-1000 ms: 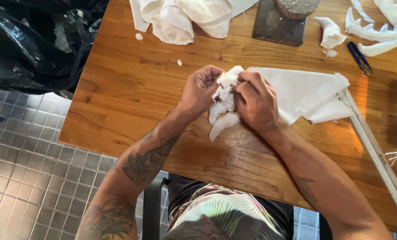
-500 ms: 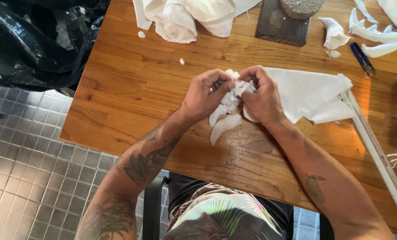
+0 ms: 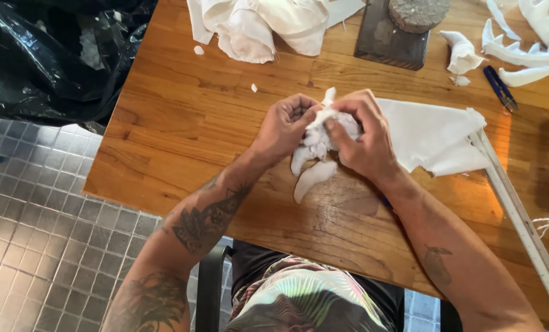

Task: Stuffing a white fabric horn with small pieces of white filler material using hands and a pen

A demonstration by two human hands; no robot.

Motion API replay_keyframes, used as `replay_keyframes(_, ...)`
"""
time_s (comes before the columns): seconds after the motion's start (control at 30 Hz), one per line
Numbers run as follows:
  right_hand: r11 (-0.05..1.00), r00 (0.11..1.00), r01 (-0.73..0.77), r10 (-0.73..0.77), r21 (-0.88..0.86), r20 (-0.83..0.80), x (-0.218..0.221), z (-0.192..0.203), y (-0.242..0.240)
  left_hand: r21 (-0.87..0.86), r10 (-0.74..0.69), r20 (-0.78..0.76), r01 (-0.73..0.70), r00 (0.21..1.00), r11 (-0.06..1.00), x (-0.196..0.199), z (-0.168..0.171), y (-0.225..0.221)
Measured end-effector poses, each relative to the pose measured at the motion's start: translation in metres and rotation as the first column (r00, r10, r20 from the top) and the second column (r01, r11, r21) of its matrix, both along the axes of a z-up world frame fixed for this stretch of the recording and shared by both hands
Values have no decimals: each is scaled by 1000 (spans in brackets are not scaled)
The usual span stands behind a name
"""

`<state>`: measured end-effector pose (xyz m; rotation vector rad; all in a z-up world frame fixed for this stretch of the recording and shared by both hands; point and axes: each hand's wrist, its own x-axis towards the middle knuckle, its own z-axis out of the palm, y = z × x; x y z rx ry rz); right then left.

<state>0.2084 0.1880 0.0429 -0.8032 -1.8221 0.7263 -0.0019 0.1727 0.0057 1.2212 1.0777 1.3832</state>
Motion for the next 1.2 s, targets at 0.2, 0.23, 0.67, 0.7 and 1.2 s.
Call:
replay_keyframes(0.2,983,996,-27,10,180,92,-1,-4,-4,-6,23,33,-23,999,1000,4,9,-6)
replay_keyframes(0.23,985,993,29,-47,168,105,-2,-10,-2,11,30,13,-30,999,999,6,13,-8)
replay_keyframes(0.67,934,908,321,-257,-156,330,-4,-16,2,146,-39,-136,59,990,988,5,16,-13)
replay_keyframes(0.7,944,946,260,-206,-204,251,-4,-15,4,106,-20,-86,29,996,994,3,14,-10)
replay_keyframes(1.2,775,993,-113,65,-621,-99,24,0,19,21,-90,136,88,987,996,1,-4,-5)
